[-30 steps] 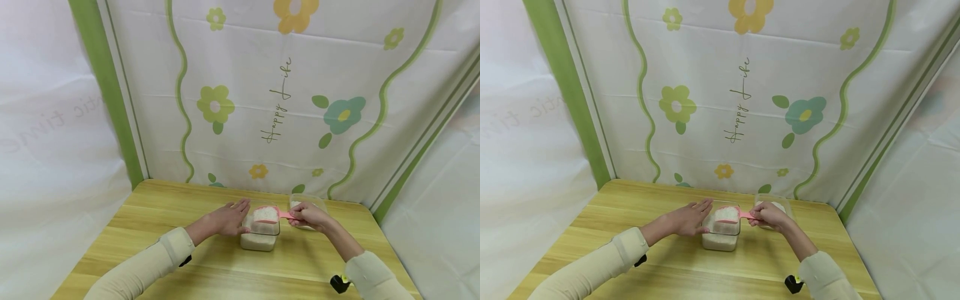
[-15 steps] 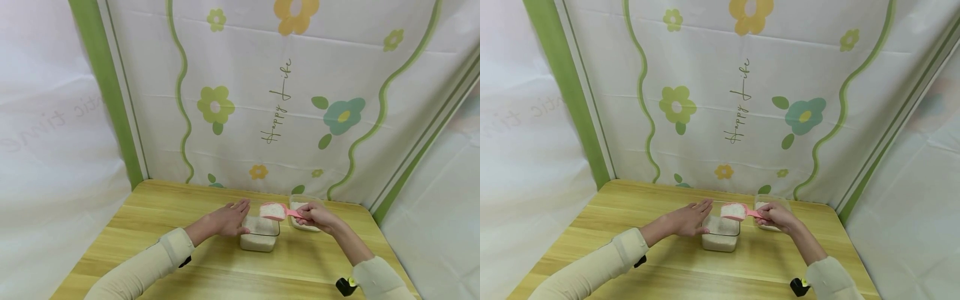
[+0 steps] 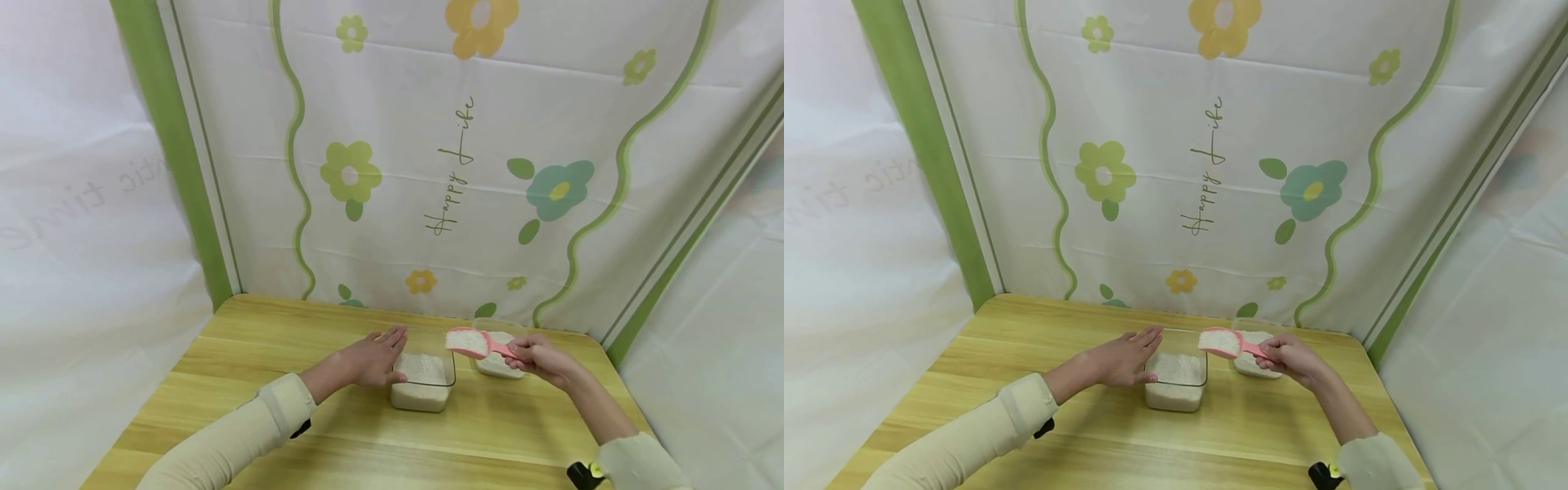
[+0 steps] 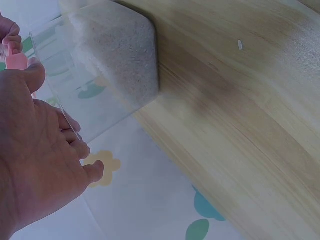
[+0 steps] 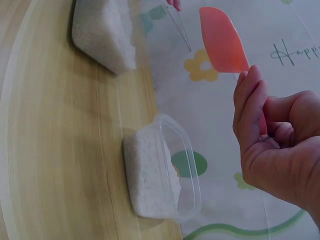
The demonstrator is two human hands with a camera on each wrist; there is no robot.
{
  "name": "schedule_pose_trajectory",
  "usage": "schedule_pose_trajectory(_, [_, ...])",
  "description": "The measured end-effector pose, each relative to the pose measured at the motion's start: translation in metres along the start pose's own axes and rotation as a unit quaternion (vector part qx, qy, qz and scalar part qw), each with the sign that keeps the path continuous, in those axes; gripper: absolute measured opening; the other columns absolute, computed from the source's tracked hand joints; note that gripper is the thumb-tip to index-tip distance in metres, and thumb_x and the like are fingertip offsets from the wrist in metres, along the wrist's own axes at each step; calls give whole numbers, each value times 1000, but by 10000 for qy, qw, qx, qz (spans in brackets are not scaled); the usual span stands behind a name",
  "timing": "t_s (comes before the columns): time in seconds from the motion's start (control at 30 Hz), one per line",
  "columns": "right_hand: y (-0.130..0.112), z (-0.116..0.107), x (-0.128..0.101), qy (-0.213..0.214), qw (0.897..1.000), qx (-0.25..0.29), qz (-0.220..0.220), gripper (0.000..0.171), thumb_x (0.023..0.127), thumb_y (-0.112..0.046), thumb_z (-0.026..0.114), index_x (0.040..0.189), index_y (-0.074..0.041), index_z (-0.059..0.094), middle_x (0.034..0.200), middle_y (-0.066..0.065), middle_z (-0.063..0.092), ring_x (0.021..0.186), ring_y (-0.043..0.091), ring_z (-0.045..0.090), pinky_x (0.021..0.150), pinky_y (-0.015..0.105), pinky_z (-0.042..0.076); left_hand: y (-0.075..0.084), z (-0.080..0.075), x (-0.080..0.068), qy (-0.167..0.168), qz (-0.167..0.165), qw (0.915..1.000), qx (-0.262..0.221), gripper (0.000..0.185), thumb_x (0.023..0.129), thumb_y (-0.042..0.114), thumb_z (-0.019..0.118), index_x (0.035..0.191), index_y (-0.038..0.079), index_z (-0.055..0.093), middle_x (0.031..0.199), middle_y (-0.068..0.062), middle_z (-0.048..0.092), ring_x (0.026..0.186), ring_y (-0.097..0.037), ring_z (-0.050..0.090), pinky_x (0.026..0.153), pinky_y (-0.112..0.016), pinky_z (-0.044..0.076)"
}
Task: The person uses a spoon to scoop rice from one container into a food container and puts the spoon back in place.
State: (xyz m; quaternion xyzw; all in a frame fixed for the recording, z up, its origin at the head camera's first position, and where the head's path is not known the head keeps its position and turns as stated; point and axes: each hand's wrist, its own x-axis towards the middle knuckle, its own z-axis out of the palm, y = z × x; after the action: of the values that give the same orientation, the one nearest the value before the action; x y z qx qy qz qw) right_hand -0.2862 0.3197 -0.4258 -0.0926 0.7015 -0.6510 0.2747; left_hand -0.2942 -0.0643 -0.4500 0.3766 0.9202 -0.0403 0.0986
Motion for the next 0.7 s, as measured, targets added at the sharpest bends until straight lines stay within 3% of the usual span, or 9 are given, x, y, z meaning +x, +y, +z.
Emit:
schedule_pose_trajectory(0.3, [7,-25,-23,-67,9995,281,-113,27,105,-1,40,104,-4,67,90,1,72,79,3,69,71,10,54,1,0,0,14,0,10000,11,84,101,64,31,161,6,15,170,-9,5,157,-22,6,123,-47,25])
schedule_pose_trajectory(0.7, [17,-67,-52,347,9991,248,-54,34,107,-2,37,105,-7,70,91,0,74,83,3,70,72,12,54,3,-3,-2,38,-14,9999,-100,80,103,57,38,160,5,16,169,-9,5,157,-22,7,123,-47,25])
